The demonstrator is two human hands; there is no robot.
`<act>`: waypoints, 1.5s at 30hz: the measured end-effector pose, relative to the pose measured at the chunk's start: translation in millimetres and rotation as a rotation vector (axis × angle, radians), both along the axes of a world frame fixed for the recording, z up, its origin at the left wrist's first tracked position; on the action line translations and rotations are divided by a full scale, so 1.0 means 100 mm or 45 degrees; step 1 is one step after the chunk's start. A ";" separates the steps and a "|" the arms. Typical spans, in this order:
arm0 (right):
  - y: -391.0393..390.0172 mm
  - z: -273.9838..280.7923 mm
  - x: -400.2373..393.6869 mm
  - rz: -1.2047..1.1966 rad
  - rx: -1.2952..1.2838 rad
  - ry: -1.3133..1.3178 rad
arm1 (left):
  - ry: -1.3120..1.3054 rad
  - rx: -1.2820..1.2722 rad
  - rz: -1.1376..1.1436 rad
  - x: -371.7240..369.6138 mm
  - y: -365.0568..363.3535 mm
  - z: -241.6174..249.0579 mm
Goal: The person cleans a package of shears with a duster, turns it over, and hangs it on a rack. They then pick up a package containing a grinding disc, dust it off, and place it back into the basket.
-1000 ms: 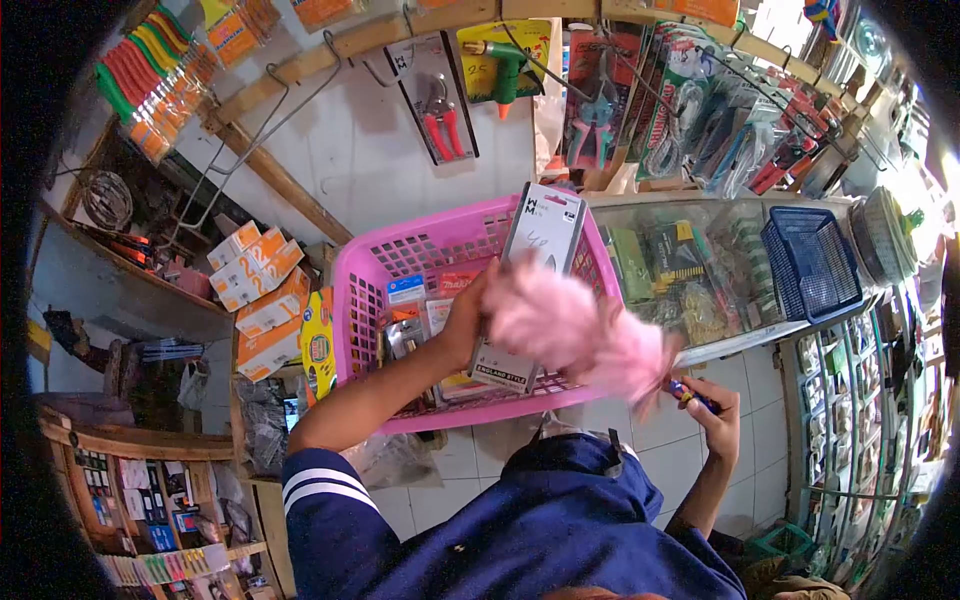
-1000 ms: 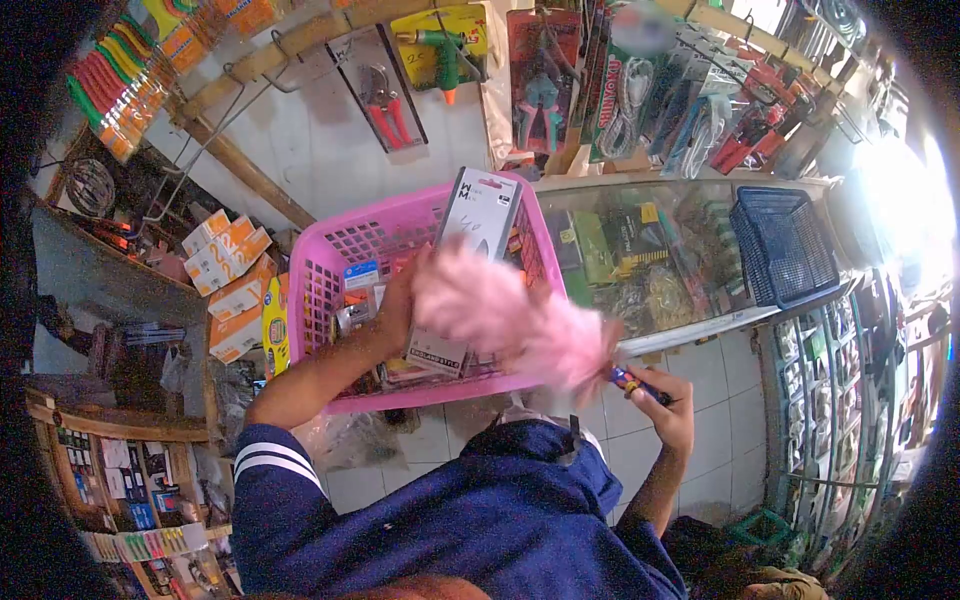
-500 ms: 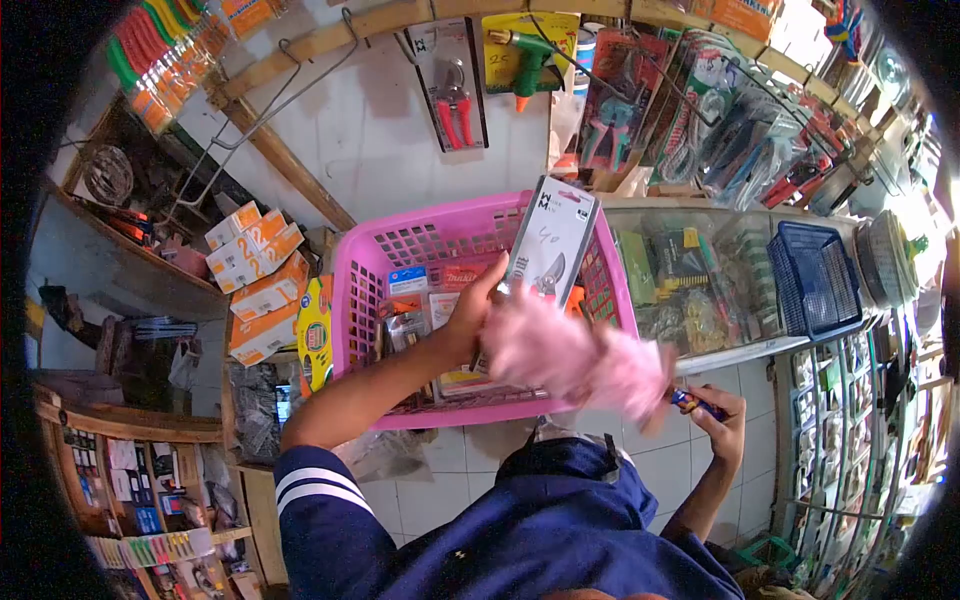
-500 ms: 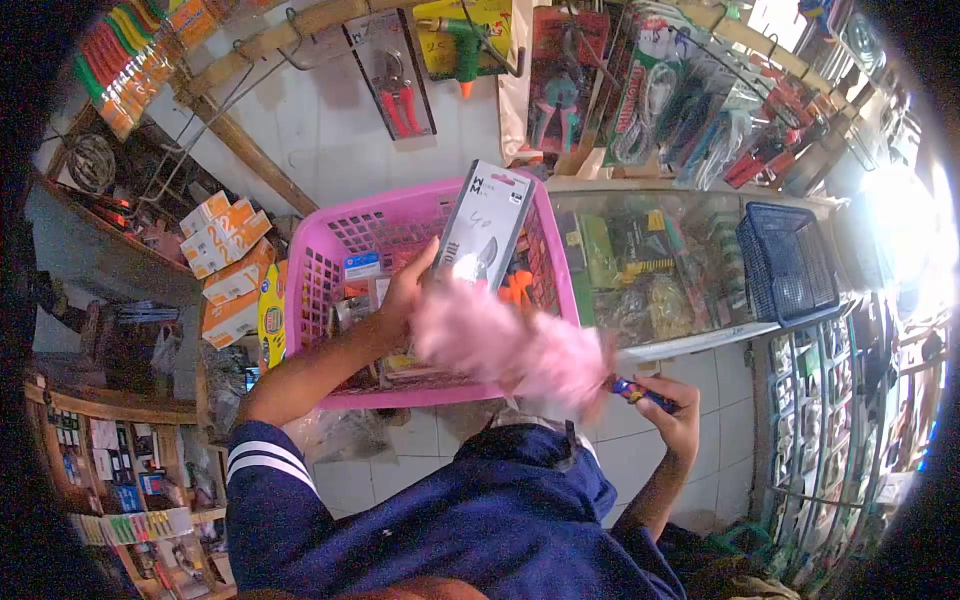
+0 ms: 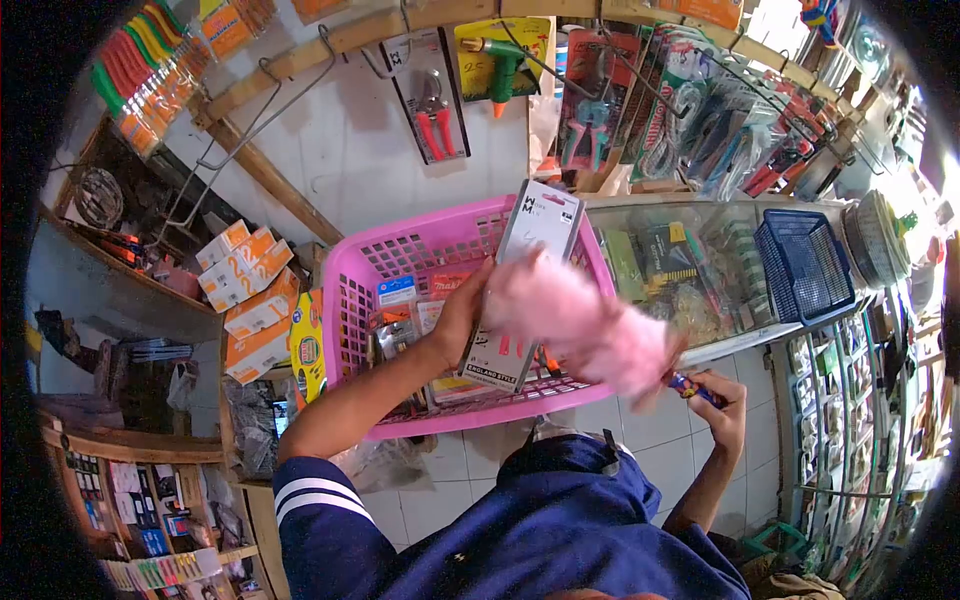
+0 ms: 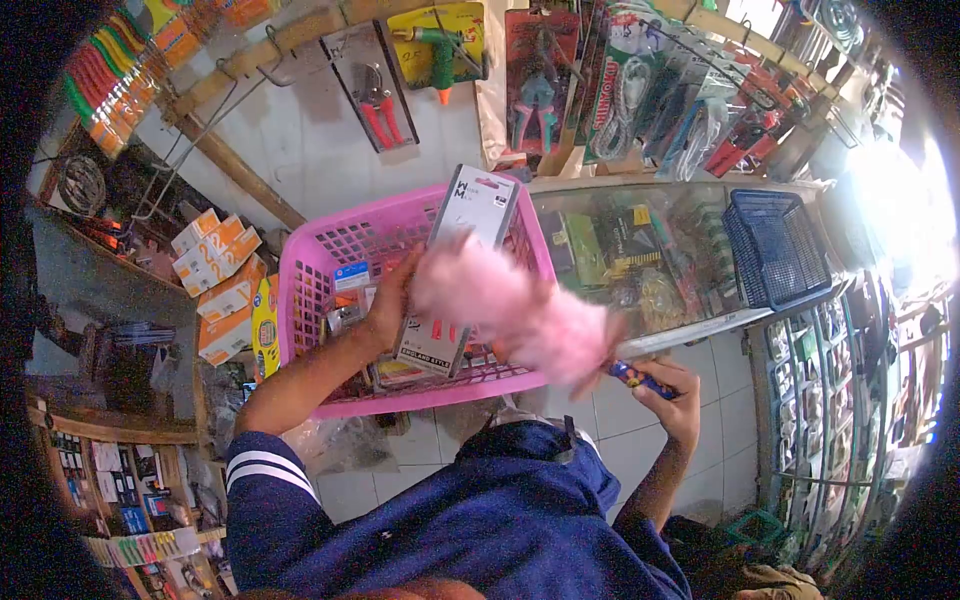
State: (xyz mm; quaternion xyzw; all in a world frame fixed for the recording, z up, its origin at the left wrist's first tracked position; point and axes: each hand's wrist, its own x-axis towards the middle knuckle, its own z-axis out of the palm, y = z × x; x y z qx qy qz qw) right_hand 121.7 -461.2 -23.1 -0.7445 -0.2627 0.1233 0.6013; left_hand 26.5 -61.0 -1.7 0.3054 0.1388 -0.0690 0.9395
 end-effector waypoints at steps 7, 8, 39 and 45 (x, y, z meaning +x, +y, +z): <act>0.20 -0.10 0.05 -0.209 -0.002 0.119 | -0.245 -0.178 -0.273 0.00 0.05 -0.10; 0.21 -0.12 0.05 -0.212 -0.036 0.106 | -0.185 -0.238 -0.205 0.00 0.06 -0.15; 0.14 -0.12 0.07 -0.167 -0.003 -0.078 | -0.087 0.050 -0.094 0.01 0.01 -0.17; 0.12 -0.22 0.09 -0.111 -0.017 -0.057 | 0.038 0.252 0.062 -0.06 -0.10 -0.01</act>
